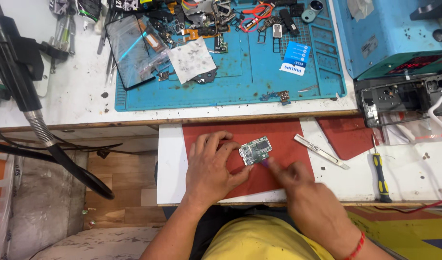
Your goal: The person uses a hot air gun to clean a small circuit board placed on a red mat. They hold the board steady with one hand while directing the hot air stream across its surface with the other hand, moving the tool back and forth to cover different areas.
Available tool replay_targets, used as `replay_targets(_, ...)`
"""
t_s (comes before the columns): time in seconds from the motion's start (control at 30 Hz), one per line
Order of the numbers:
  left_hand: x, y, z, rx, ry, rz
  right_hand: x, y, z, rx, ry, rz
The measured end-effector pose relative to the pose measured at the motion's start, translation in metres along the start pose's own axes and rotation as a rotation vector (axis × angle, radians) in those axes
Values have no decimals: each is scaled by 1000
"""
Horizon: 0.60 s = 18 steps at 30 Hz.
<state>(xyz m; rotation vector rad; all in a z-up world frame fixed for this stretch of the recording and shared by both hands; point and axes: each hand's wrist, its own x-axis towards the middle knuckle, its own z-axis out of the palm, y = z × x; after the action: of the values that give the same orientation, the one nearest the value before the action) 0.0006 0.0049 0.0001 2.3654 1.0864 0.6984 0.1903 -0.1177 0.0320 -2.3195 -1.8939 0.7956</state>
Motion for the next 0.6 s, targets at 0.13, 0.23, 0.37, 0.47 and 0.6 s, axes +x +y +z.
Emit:
replay_targets(0.13, -4, 0, 3, -1, -4, -14, 13, 6, 6, -4, 111, -36)
replay_targets(0.23, 2, 2, 1, 10, -10, -10, 11, 5, 5, 60, 149, -90)
replay_targets(0.37, -3, 1, 2, 7, -5, -30, 13, 4, 5, 42, 112, -53)
replay_targets(0.47, 1, 3, 0, 26, -1, -12, 14, 3, 3, 55, 146, -119)
replay_targets(0.6, -2, 4, 1, 30, -6, -3, 17, 1, 6, 6, 133, -72)
